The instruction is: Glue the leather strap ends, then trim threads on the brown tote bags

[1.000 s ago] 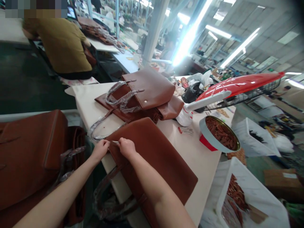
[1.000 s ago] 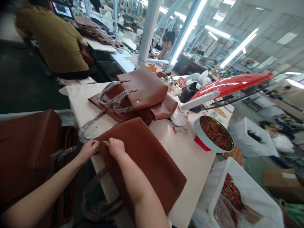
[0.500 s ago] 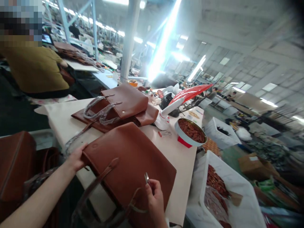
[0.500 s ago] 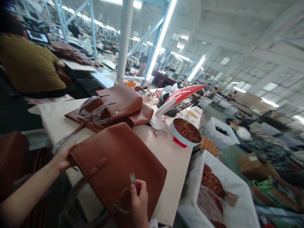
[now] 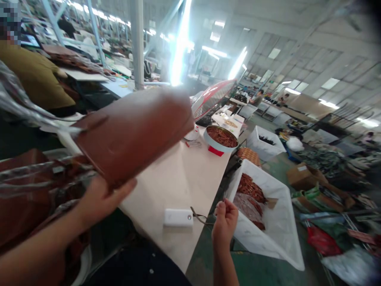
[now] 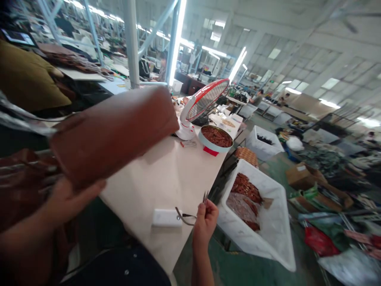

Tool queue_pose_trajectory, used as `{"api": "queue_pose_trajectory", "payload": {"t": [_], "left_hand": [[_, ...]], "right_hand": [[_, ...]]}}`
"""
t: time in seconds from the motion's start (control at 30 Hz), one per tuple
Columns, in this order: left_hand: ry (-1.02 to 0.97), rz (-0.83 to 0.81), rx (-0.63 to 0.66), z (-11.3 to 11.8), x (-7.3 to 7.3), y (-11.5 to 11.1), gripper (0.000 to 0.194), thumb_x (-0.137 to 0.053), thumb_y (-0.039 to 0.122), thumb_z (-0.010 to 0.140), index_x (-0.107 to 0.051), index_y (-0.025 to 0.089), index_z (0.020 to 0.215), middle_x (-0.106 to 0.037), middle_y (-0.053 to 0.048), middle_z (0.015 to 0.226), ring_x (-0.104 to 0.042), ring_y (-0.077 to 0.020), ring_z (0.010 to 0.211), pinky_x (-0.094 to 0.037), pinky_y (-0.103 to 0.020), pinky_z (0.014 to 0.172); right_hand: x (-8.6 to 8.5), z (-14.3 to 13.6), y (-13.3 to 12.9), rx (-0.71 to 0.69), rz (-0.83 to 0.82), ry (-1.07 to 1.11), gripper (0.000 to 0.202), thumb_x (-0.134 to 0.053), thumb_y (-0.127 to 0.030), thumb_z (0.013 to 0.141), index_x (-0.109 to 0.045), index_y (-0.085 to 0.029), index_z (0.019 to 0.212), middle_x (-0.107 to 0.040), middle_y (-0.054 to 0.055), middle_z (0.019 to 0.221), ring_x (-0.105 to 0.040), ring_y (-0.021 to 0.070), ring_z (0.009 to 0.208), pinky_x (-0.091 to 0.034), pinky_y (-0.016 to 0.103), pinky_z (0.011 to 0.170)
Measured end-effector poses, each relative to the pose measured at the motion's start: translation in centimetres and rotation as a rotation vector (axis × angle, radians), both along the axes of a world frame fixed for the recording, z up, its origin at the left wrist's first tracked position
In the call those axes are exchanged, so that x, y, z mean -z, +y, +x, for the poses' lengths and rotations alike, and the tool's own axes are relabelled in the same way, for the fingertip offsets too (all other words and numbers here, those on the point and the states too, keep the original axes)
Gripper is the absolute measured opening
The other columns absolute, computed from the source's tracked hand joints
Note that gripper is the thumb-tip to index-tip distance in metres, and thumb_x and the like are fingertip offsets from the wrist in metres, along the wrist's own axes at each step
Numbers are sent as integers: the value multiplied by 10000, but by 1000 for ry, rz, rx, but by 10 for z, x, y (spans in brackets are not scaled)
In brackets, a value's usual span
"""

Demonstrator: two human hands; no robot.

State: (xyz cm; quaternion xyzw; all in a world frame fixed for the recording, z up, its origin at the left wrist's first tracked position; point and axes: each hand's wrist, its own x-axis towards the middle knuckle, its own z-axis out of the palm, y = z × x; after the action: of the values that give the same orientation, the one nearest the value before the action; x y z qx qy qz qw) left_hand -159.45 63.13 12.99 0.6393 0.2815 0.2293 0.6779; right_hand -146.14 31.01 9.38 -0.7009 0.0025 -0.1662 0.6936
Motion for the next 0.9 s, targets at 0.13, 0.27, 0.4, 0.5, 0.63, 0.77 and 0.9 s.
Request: {"api": "queue_pose_trajectory", "payload": {"t": [0.13, 0.27, 0.4, 0.5, 0.63, 0.77, 0.9], "left_hand": [[88, -154, 79, -7, 53, -53, 397, -726, 434, 602, -665, 189, 908, -707, -57, 1004, -550, -314, 1095, -371, -412, 1012], [124, -314, 30, -14, 102, -75, 406, -713, 449, 589, -675, 151, 863, -721, -103, 949, -600, -318, 1023, -407, -458, 967], [126, -454, -5, -27, 119, -83, 498, -731, 453, 553, -668, 129, 926, -711, -121, 988, -624, -315, 976, -455, -461, 913], [107, -522, -13, -31, 118, -83, 526, -734, 415, 577, -648, 134, 1013, -690, -112, 1064, -609, -293, 1018, -442, -422, 942], [101, -594, 4, -33, 115, -79, 504, -736, 369, 608, -642, 157, 1056, -677, -91, 1103, -598, -272, 1043, -442, -375, 949], [64, -661, 20, -32, 108, -77, 467, -725, 323, 647, -627, 171, 1077, -674, -68, 1114, -601, -242, 1039, -450, -331, 939], [56, -705, -39, -21, 99, -74, 417, -657, 402, 708, -627, 150, 1040, -686, -100, 1064, -638, -261, 949, -522, -362, 814]], "right_hand": [[6, -17, -18, -79, -150, -11, 318, -567, -425, 790, -504, -173, 974, -550, 30, 858, -548, 150, 751, -447, 294, 683], [20, -29, -17, -185, -289, 2, 302, -569, -407, 794, -513, -170, 972, -576, 37, 850, -567, 169, 780, -457, 319, 727], [37, -40, 3, -390, -405, 32, 270, -563, -374, 807, -523, -170, 979, -592, 38, 816, -585, 174, 747, -477, 311, 680], [46, -47, 24, -596, -509, 25, 227, -554, -337, 818, -533, -181, 982, -594, 27, 781, -587, 159, 691, -483, 293, 638], [50, -51, 53, -786, -648, -29, 189, -549, -300, 815, -551, -187, 966, -598, 20, 744, -570, 146, 642, -473, 275, 612], [48, -47, 74, -837, -721, -57, 178, -536, -288, 810, -560, -183, 952, -602, 25, 737, -567, 154, 650, -461, 274, 609], [48, -44, 81, -835, -723, -35, 170, -547, -291, 806, -566, -187, 940, -606, 27, 741, -568, 158, 648, -463, 277, 608]]}}
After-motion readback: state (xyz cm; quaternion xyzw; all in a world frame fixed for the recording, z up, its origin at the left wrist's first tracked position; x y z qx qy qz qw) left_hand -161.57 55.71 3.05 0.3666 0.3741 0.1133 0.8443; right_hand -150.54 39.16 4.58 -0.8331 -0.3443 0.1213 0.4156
